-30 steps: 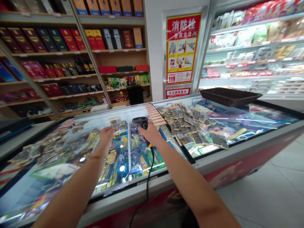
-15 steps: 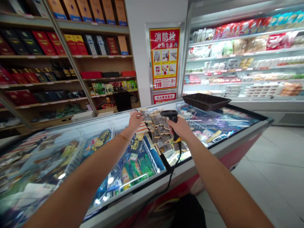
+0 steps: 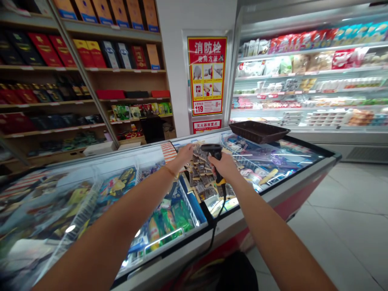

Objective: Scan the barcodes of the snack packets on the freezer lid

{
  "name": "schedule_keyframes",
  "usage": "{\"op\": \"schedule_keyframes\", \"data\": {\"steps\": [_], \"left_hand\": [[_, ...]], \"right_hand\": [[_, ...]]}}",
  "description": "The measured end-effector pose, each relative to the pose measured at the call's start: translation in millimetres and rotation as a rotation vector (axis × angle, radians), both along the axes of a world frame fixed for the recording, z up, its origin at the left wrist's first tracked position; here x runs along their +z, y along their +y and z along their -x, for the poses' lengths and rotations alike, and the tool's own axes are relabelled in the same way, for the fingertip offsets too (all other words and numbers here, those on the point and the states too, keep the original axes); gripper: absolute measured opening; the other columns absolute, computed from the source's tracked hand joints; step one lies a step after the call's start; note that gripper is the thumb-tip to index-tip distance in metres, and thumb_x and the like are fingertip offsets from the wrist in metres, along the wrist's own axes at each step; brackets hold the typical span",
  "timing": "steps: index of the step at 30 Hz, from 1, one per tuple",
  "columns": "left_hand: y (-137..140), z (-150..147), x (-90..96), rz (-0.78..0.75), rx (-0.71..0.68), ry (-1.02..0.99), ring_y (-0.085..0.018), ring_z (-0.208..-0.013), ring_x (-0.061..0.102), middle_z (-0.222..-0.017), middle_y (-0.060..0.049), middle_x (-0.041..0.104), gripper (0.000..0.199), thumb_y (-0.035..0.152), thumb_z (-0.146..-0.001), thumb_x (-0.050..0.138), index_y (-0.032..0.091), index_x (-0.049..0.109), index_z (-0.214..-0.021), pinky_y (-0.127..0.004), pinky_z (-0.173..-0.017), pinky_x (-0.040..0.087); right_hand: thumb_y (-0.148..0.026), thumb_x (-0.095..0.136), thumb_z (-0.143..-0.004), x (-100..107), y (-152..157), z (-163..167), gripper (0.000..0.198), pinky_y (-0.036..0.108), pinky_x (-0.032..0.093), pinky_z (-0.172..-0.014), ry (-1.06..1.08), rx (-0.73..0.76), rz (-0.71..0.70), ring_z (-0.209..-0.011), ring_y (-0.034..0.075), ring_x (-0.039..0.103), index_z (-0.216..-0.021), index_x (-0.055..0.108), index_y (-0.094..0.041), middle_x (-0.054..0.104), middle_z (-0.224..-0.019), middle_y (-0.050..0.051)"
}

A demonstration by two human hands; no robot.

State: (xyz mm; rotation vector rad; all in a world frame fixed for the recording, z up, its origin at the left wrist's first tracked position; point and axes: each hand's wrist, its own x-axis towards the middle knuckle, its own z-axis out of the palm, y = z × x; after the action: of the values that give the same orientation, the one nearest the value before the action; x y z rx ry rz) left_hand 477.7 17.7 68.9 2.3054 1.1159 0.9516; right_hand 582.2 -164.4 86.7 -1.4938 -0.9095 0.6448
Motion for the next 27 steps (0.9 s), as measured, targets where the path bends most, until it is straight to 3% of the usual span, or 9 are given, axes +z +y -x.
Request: {"op": "schedule_keyframes", "data": {"steps": [3, 7, 13, 18, 22, 27], "left_hand": [[6.1, 34.4, 0.9, 0.024, 0.114, 0.062, -0.025, -0.123, 0.063, -0.122, -0.007, 0.075, 0.036, 0.022, -0.097, 0.044, 0.024, 0.073, -0.119, -0.037, -0.108, 0.043], [17.5, 106.6, -5.8, 0.096, 0.318, 0.146, -0.027, -0.123, 0.062, -0.125, -0.006, 0.074, 0.039, 0.023, -0.096, 0.043, 0.027, 0.071, -0.123, -0.04, -0.102, 0.046], [28.9, 250.5, -25.7, 0.167, 0.639, 0.296, -0.037, -0.127, 0.057, -0.133, -0.016, 0.067, 0.041, 0.026, -0.091, 0.051, 0.022, 0.067, -0.129, -0.048, -0.099, 0.045], [29.1, 372.5, -40.6, 0.12, 0.863, 0.391, -0.043, -0.138, 0.044, -0.144, -0.026, 0.055, 0.05, 0.031, -0.089, 0.054, 0.009, 0.062, -0.134, -0.055, -0.111, 0.035], [30.8, 442.7, -53.5, 0.114, 0.988, 0.427, -0.046, -0.14, 0.041, -0.144, -0.032, 0.052, 0.055, 0.034, -0.089, 0.052, 0.002, 0.061, -0.133, -0.058, -0.111, 0.033], [47.8, 475.1, -67.8, 0.115, 1.078, 0.443, -0.049, -0.147, 0.03, -0.156, -0.036, 0.038, 0.072, 0.046, -0.089, 0.051, -0.006, 0.056, -0.138, -0.061, -0.113, 0.029]], "right_hand": [[-0.021, 0.067, -0.089, -0.2, 11.2, 25.0, 0.017, 0.023, 0.043, -0.036, 0.012, 0.041, 0.017, -0.037, 0.011, 0.053, -0.079, 0.053, -0.02, 0.059, -0.056, -0.003], [-0.024, 0.072, -0.085, -7.4, 31.2, 68.1, 0.02, 0.023, 0.046, -0.039, 0.041, 0.112, 0.043, -0.04, 0.012, 0.054, -0.078, 0.053, -0.02, 0.061, -0.057, -0.002], [-0.024, 0.069, -0.086, -24.0, 66.8, 150.6, 0.019, 0.022, 0.042, -0.036, 0.081, 0.312, 0.014, -0.038, 0.01, 0.051, -0.078, 0.053, -0.019, 0.057, -0.053, -0.004], [-0.026, 0.068, -0.087, -32.4, 80.1, 212.1, 0.018, 0.021, 0.042, -0.036, 0.109, 0.409, 0.026, -0.038, 0.009, 0.052, -0.08, 0.053, -0.019, 0.059, -0.058, -0.003], [-0.026, 0.069, -0.085, -43.1, 80.0, 227.8, 0.02, 0.022, 0.042, -0.037, 0.064, 0.447, 0.057, -0.039, 0.01, 0.052, -0.081, 0.051, -0.02, 0.059, -0.059, -0.004], [-0.028, 0.069, -0.085, -58.6, 76.7, 214.0, 0.021, 0.023, 0.042, -0.038, -0.112, 0.444, 0.095, -0.038, 0.012, 0.051, -0.08, 0.05, -0.022, 0.057, -0.053, -0.005]]}}
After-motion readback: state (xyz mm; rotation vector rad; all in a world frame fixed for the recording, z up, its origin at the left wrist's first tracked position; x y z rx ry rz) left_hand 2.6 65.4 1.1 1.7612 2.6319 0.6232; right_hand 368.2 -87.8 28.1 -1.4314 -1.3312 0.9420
